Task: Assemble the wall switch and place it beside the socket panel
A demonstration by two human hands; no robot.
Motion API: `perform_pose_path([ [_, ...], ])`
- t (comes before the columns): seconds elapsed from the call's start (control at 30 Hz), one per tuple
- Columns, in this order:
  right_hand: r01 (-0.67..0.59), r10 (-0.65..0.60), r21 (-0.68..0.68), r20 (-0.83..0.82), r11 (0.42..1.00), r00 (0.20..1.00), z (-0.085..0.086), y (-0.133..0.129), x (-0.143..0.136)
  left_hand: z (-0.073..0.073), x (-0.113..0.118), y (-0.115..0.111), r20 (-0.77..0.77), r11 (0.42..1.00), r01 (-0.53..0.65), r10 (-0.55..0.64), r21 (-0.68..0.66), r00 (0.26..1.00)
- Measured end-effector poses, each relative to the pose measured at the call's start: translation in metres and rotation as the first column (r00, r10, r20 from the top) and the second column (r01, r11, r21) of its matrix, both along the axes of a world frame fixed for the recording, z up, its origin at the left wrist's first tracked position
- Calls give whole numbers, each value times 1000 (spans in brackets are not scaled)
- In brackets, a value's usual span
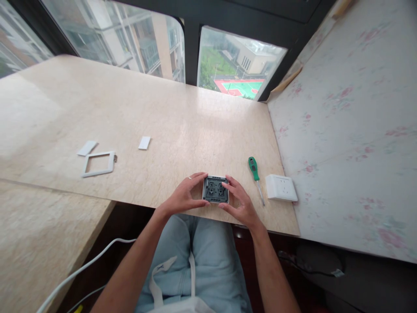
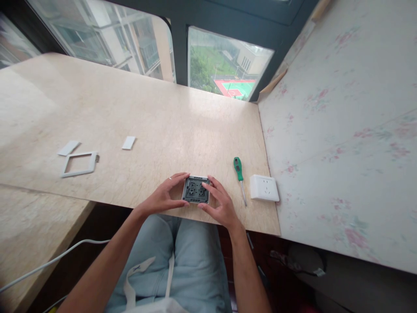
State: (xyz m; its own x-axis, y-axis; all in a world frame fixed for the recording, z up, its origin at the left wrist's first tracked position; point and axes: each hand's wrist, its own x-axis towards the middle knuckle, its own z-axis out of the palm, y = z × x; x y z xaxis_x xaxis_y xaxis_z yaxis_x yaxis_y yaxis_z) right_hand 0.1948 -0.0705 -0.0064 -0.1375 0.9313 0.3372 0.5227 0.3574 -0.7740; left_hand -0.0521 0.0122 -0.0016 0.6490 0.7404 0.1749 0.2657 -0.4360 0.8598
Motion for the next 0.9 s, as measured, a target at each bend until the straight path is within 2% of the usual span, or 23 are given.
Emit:
perform_pose_path([
  [0.9,25,-24,-29,30,999,999,5,0,-4,6,1,-1,-15,1000,-4,4,-17,1000],
])
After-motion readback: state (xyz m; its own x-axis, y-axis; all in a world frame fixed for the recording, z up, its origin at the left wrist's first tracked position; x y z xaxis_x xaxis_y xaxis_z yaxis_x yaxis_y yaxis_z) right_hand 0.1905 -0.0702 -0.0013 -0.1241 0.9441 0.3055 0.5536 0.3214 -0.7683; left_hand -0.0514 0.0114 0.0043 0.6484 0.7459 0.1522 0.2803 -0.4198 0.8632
